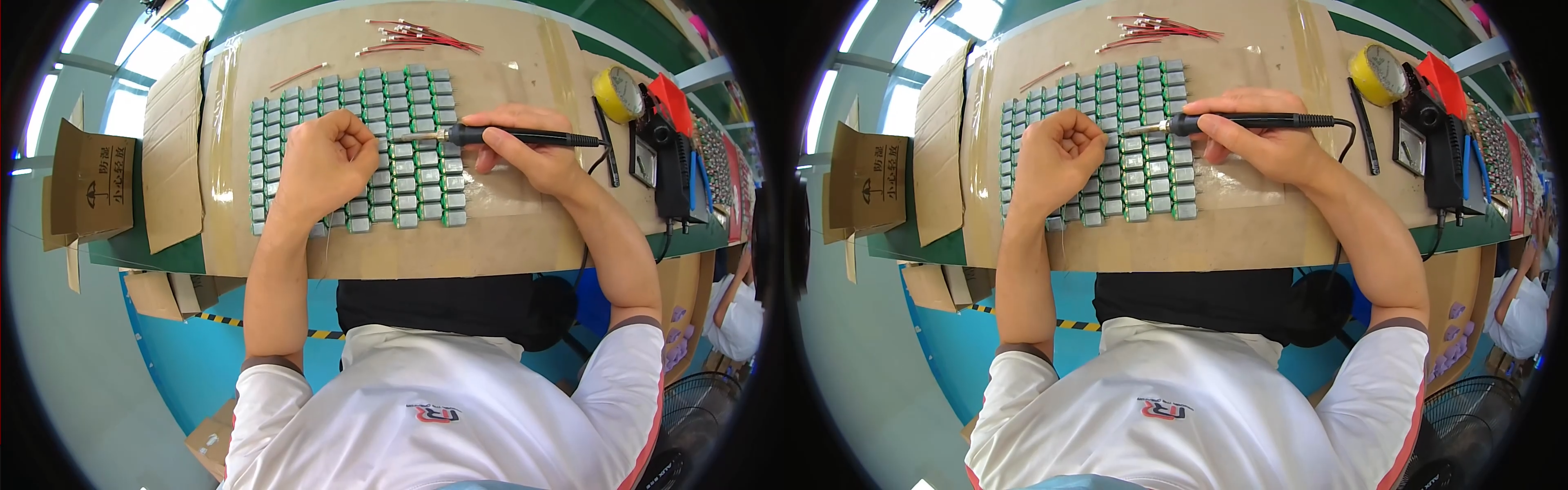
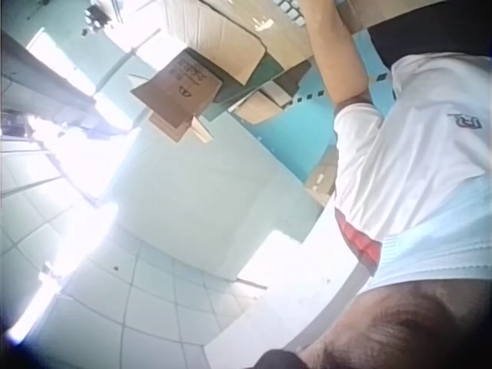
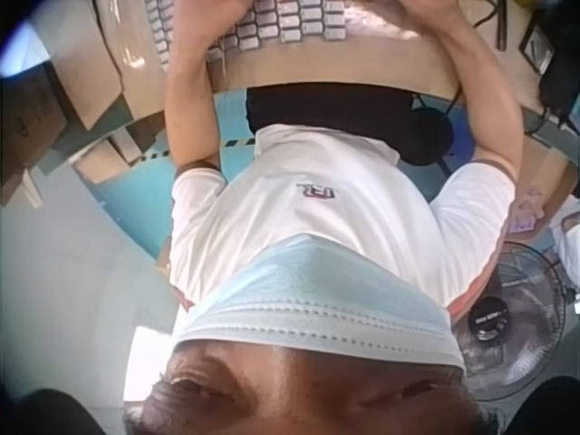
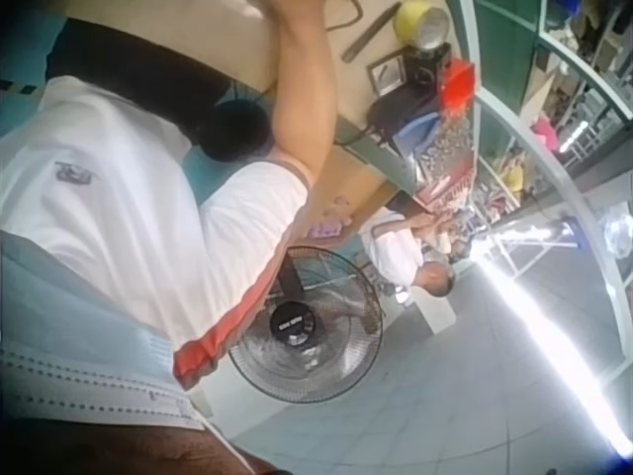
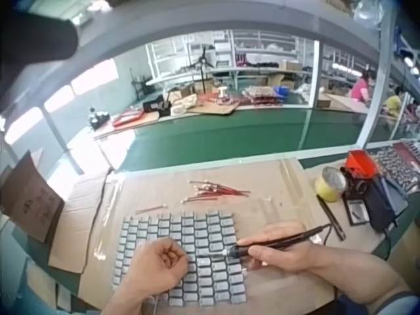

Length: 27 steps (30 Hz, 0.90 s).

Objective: Soldering wires onto a grid of small electronic components at a workbench.

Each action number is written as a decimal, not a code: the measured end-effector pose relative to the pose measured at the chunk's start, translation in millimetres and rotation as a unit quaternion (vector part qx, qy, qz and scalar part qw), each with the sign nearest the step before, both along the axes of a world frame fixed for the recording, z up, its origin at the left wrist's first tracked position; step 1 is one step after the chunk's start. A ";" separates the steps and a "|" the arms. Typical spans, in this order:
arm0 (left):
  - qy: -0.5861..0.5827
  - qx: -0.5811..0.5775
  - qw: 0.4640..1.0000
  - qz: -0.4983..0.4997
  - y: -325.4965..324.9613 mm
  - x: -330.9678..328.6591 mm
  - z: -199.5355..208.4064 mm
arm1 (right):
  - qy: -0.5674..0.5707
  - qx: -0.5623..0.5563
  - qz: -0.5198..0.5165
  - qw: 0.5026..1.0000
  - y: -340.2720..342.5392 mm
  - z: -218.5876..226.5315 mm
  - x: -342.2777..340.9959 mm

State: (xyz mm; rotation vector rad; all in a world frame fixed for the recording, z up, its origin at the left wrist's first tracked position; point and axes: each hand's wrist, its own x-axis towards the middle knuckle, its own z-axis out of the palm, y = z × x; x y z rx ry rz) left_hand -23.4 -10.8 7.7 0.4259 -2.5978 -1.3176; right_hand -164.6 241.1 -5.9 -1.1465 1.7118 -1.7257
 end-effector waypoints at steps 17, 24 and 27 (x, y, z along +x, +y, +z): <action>0.002 -0.001 1.000 -0.004 0.3 0.6 -0.1 | 0.003 -0.001 0.003 1.000 0.6 -2.1 -1.3; 0.000 -0.006 1.000 -0.007 0.0 0.9 0.1 | 0.003 0.000 -0.001 1.000 0.8 -0.9 -0.6; 0.004 -0.002 1.000 -0.001 0.3 -0.1 -0.7 | 0.003 0.002 -0.001 1.000 0.7 -0.4 -0.4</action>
